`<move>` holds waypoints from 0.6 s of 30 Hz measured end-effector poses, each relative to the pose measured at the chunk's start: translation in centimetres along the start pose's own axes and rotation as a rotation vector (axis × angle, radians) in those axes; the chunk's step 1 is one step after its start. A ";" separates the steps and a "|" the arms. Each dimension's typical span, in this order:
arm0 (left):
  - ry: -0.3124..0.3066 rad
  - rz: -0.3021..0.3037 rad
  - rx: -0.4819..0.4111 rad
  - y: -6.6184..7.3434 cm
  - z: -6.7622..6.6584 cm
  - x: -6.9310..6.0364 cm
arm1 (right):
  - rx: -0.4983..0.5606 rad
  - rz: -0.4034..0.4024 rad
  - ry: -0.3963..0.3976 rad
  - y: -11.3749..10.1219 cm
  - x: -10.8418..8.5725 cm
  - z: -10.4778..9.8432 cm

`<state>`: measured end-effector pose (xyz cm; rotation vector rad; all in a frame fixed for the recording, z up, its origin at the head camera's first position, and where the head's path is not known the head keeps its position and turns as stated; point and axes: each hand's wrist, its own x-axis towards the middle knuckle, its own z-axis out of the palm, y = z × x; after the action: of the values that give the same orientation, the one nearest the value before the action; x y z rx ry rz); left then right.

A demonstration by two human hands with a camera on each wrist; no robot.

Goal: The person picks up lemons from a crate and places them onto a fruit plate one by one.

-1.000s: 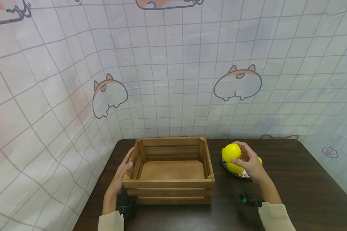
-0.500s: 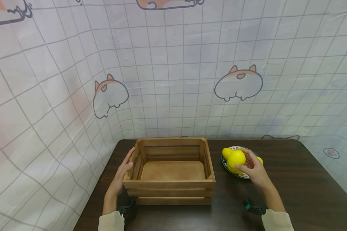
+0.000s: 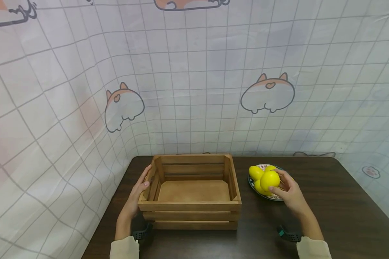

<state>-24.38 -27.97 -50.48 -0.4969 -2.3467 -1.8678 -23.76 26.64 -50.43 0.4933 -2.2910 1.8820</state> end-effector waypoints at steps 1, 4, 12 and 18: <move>0.000 0.000 -0.001 0.0 0.0 0.0 | -0.020 0.006 0.004 0.1 0.0 -0.1; 0.003 0.001 -0.005 0.1 0.0 -0.1 | -0.085 0.032 0.018 0.2 -0.3 -0.3; -0.001 -0.002 0.000 0.2 0.1 -0.1 | -0.187 0.055 0.051 0.3 -0.7 -1.2; 0.003 -0.007 -0.001 0.4 0.1 -0.1 | -0.252 0.092 0.054 0.3 -0.6 -2.2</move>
<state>-24.18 -27.77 -50.19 -0.4862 -2.3488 -1.8722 -23.51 28.92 -50.40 0.3058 -2.5059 1.5878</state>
